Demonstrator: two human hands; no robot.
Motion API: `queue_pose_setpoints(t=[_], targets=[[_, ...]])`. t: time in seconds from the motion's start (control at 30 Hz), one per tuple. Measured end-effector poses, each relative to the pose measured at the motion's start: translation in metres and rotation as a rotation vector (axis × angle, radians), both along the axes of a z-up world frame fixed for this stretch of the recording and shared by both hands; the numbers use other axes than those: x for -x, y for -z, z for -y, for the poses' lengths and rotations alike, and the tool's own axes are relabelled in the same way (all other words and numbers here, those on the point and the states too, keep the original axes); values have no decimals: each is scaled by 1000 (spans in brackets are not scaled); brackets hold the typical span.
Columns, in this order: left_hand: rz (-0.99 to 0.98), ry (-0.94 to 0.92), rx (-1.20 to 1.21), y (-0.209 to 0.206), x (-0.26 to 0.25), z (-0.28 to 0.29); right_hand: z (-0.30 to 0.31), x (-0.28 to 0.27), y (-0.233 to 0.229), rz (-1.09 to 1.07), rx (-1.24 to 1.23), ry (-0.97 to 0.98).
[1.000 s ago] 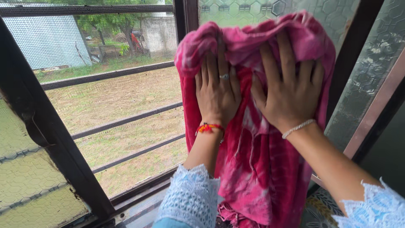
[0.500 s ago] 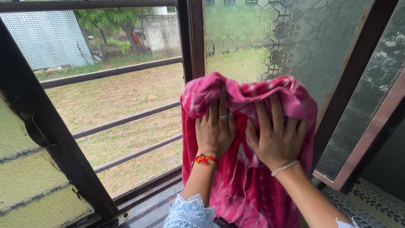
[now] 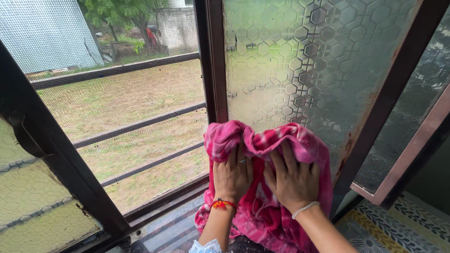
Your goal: The person wipes the glass panes and the frame of a window with a pink cloth, moving across different sections and wiping the adjacent wall.
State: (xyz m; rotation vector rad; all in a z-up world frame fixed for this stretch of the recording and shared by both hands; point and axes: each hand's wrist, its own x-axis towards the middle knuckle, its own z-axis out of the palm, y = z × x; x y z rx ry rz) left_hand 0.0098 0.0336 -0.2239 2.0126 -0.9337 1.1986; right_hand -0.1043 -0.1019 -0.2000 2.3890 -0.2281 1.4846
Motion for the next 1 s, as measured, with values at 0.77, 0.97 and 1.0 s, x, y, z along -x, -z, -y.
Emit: queue_pose_setpoints(t=[0.77, 0.97, 1.0], targets=[[-486, -46, -217, 104, 80, -47, -61, 66, 92, -442, -262, -250], [-483, -33, -143, 104, 103, -64, -80, 74, 59, -714, -416, -176], [-489, -35, -139, 100, 107, -68, -85, 76, 58, -742, -450, -151]])
